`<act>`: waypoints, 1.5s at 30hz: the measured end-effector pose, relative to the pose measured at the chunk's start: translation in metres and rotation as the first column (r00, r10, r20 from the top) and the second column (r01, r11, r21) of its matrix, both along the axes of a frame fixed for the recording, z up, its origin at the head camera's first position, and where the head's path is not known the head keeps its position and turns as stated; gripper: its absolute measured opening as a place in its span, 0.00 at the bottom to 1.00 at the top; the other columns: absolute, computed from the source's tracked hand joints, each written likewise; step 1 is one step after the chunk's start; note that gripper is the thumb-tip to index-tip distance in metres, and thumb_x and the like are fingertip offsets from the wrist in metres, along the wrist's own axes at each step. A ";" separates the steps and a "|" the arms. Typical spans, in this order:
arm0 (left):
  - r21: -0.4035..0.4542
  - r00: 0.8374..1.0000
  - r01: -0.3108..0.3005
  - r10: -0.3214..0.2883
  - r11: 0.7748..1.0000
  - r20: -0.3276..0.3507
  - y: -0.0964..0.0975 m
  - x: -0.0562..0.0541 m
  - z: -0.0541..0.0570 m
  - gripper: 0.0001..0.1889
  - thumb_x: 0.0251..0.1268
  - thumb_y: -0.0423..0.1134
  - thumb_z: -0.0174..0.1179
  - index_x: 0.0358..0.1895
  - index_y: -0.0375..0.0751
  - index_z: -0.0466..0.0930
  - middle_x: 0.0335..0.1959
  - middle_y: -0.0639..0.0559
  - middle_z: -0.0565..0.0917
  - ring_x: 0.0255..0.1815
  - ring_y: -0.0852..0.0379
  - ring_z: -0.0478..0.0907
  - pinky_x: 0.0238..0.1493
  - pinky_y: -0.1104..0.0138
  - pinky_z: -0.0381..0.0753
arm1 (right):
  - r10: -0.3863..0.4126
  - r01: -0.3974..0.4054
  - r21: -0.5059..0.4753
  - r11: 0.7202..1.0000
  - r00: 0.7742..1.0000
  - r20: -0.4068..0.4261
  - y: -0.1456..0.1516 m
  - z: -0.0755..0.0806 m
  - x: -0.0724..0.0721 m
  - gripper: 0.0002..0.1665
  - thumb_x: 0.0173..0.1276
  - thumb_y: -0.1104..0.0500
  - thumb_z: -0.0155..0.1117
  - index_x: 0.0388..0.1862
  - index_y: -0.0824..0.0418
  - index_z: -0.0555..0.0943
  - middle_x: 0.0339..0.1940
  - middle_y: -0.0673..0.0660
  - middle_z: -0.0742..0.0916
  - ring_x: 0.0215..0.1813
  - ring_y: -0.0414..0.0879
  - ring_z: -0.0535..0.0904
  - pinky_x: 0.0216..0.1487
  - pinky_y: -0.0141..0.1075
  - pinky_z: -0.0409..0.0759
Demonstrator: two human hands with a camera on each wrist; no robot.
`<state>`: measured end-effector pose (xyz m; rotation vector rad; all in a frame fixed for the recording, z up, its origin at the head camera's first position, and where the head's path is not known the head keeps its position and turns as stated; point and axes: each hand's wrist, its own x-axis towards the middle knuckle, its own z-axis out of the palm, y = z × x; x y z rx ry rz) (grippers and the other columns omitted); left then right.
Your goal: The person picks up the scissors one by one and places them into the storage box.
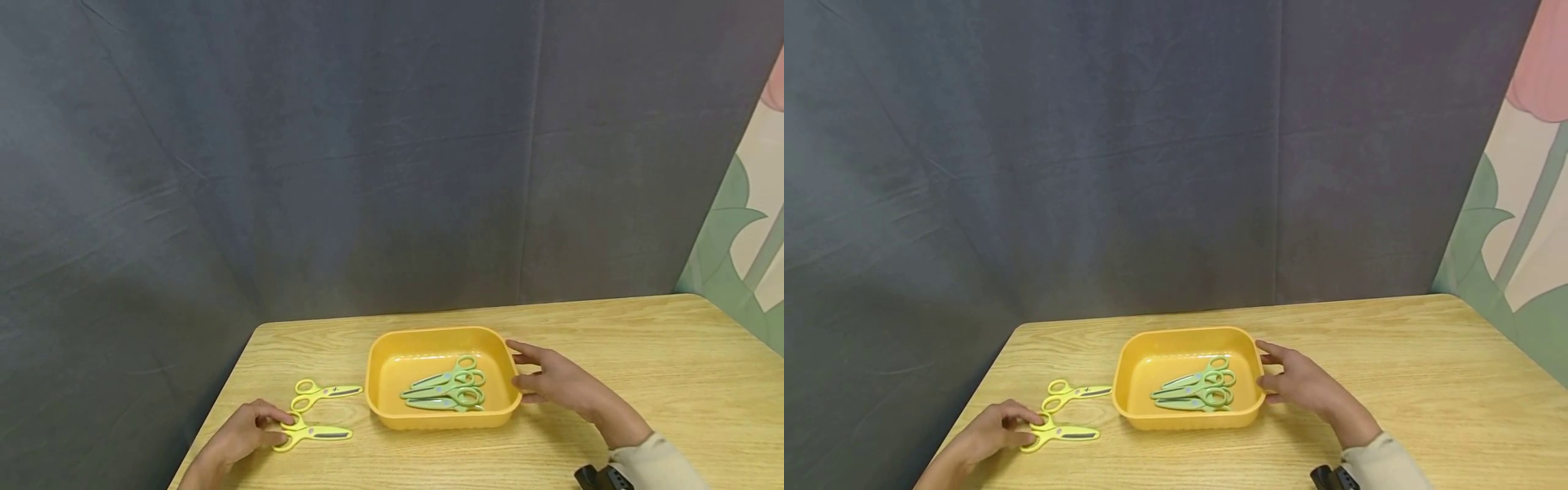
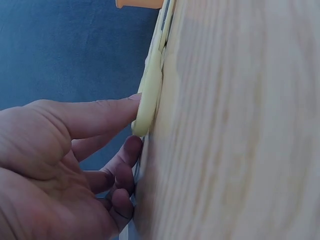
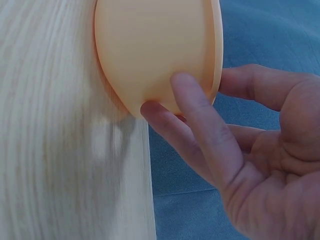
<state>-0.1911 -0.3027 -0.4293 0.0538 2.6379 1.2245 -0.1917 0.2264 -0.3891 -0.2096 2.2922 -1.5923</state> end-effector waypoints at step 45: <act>0.026 0.989 0.124 -0.121 0.992 -0.082 0.000 0.002 0.011 0.14 0.46 0.31 0.76 0.40 0.36 0.88 0.57 0.34 0.82 0.36 0.60 0.78 0.34 0.72 0.81 | -0.003 0.003 0.027 1.000 1.000 -0.014 -0.001 0.001 0.000 0.45 0.71 0.67 0.58 0.79 0.72 0.47 0.72 0.85 0.59 0.58 0.60 0.83 0.52 0.46 0.88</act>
